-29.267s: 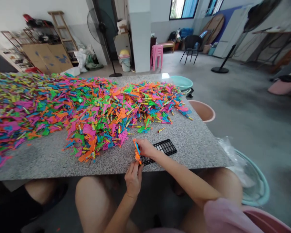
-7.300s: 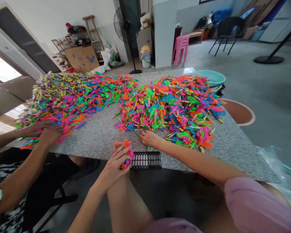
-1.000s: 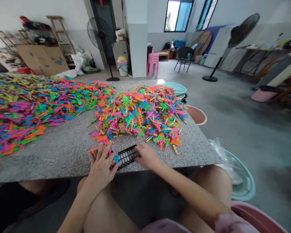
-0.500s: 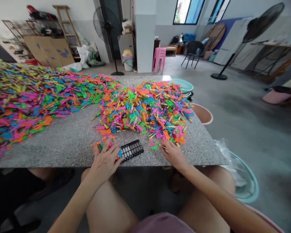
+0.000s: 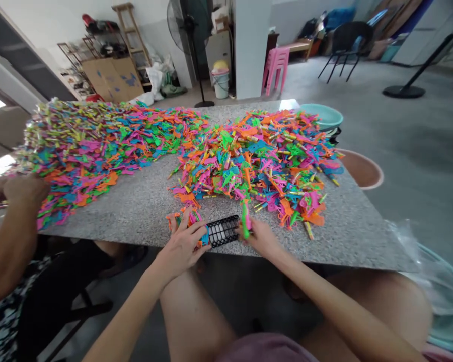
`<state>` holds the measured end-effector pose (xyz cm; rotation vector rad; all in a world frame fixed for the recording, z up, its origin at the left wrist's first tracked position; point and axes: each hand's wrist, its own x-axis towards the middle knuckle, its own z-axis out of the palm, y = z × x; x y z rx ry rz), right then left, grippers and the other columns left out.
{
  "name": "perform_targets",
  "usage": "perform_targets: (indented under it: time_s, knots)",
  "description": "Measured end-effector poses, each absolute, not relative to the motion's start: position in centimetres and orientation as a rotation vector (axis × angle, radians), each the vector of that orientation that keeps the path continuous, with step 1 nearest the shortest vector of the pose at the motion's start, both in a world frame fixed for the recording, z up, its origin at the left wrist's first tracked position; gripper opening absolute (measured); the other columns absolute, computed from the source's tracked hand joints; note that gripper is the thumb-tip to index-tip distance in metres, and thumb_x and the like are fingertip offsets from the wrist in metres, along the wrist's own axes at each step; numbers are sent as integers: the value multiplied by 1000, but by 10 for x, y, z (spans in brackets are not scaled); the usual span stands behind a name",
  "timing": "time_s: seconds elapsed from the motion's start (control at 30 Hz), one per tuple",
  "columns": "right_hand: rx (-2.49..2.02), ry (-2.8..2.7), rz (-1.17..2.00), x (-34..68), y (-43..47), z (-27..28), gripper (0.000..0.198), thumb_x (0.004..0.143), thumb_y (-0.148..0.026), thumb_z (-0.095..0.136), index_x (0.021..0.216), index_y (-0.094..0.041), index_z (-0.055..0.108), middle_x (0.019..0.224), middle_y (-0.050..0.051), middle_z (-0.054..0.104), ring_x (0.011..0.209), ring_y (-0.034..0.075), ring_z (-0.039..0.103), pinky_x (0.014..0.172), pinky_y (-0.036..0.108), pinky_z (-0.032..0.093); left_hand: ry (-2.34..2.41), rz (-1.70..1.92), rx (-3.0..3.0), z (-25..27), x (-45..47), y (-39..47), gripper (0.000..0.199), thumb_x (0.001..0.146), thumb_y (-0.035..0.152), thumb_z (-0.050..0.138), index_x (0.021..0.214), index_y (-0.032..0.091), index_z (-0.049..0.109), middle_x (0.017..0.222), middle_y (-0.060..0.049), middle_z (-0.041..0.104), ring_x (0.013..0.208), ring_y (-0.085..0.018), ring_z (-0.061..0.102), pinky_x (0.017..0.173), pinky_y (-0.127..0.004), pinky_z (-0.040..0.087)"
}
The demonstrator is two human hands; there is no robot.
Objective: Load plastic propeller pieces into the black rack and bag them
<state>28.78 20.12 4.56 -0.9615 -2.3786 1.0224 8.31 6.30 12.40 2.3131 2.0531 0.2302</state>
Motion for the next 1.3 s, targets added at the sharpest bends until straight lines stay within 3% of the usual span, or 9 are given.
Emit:
perform_targets:
  time_s: [0.17,0.43,0.67,0.83,1.0,1.07,1.17,1.3]
  knots:
    - [-740,-2300,1217,190,206,37,15,72,-6,62,80,-18,67,81,2,71,78,16,65,71,22,46,2033,204,2316,127,84,65,15,88,28,61,101,20,59,126,-9,60,143,-40,18,109,-73,14]
    - [-624,-2661,1003,177,215,39,22,76,-8,57,92,-17,70,86,7,73,86,21,68,72,24,44,2066,196,2333,123,81,63,15,88,25,60,102,19,60,125,-11,56,142,-41,17,109,-71,18]
    - [-693,-2827,780,176,212,53,36,83,-14,54,118,-17,61,93,10,73,88,25,69,75,28,47,2069,176,2358,120,79,63,13,88,31,60,95,20,64,131,-14,50,142,-45,16,108,-75,13]
    - [-632,-2917,760,172,209,69,33,89,-14,48,119,-18,62,94,12,73,89,25,69,75,30,49,2050,235,2346,124,81,63,14,89,29,58,100,23,65,143,-10,45,146,-39,13,112,-71,9]
    - [-695,-2791,867,173,205,54,32,90,-13,46,117,-17,63,94,13,72,89,24,68,78,31,50,2050,196,2276,131,83,66,17,87,35,61,96,21,64,138,-9,56,145,-39,19,112,-72,2]
    - [-676,-2644,980,181,198,45,36,84,-9,51,117,-17,62,98,11,72,94,23,67,83,31,50,2064,233,2198,135,83,65,28,88,37,59,110,20,61,138,-11,56,146,-39,16,112,-71,4]
    - [-748,-2185,1045,204,172,32,41,78,-6,52,117,-16,58,108,10,67,100,21,63,89,33,49,1989,315,2079,141,81,62,48,95,41,46,138,19,43,140,-12,53,148,-32,12,115,-65,10]
    - [-660,-1904,1054,229,125,25,32,82,-13,50,113,-18,54,102,10,63,96,21,61,86,33,52,2054,482,1969,141,82,61,48,101,40,31,144,21,38,148,-11,45,147,-26,20,117,-56,15]
